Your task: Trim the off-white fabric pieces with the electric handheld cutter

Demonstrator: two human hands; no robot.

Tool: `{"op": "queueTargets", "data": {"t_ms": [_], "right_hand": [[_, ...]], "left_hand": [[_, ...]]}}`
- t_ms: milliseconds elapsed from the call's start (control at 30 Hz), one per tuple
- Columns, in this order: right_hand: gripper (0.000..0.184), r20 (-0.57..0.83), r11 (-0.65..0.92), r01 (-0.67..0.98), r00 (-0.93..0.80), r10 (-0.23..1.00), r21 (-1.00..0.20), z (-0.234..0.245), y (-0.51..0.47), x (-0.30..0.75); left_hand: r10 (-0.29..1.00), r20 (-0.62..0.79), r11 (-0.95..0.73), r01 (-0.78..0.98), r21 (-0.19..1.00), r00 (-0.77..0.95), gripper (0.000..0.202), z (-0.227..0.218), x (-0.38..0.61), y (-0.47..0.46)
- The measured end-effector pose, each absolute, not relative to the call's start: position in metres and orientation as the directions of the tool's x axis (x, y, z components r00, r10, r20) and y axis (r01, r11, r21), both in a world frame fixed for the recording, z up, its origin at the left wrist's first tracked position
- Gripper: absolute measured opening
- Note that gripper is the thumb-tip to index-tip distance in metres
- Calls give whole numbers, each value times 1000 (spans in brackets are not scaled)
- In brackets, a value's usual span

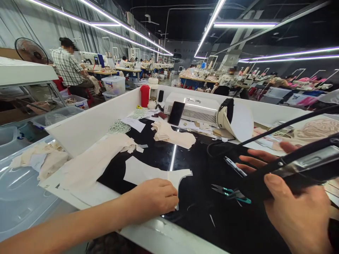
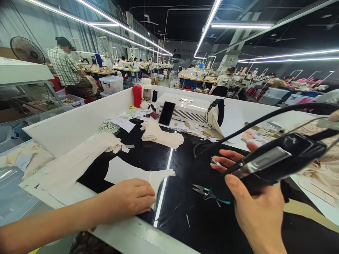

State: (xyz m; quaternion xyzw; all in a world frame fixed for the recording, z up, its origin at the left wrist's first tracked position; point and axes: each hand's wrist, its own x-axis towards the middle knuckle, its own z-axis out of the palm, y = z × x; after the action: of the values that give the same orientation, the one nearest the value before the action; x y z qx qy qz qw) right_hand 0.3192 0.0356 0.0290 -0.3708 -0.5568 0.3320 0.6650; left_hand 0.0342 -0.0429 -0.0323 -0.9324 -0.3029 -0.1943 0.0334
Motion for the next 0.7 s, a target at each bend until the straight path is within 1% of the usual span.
{"op": "queueTargets", "data": {"t_ms": [67, 167, 233, 300, 400, 467, 533, 567, 700], "right_hand": [[55, 481, 501, -74, 187, 856, -862, 37, 37, 304], [59, 543, 567, -77, 207, 813, -820, 40, 34, 290], [53, 551, 576, -62, 224, 804, -815, 38, 27, 283], [45, 521, 546, -57, 230, 822, -836, 35, 18, 277], [43, 503, 518, -105, 144, 852, -849, 29, 2, 266], [42, 517, 520, -190, 67, 853, -833, 25, -7, 258], [40, 523, 502, -292, 6, 852, -814, 20, -14, 250], [38, 521, 487, -332, -13, 854, -808, 18, -17, 246], [36, 511, 456, -414, -29, 859, -788, 11, -24, 233]], "left_hand": [[532, 384, -827, 560, 45, 755, 22, -31, 40, -43], [517, 376, -837, 546, 34, 769, 25, -30, 44, -43], [518, 360, -835, 551, 15, 776, 26, -30, 45, -44], [526, 348, -826, 564, -9, 776, 28, -31, 45, -45], [534, 329, -816, 576, -38, 778, 28, -33, 46, -47], [540, 326, -812, 582, -38, 776, 27, -36, 47, -47], [562, 344, -803, 597, 8, 752, 25, -39, 48, -46], [587, 352, -791, 609, 58, 729, 22, -40, 48, -46], [703, 342, -711, 625, 322, 624, 14, -41, 46, -45]]}}
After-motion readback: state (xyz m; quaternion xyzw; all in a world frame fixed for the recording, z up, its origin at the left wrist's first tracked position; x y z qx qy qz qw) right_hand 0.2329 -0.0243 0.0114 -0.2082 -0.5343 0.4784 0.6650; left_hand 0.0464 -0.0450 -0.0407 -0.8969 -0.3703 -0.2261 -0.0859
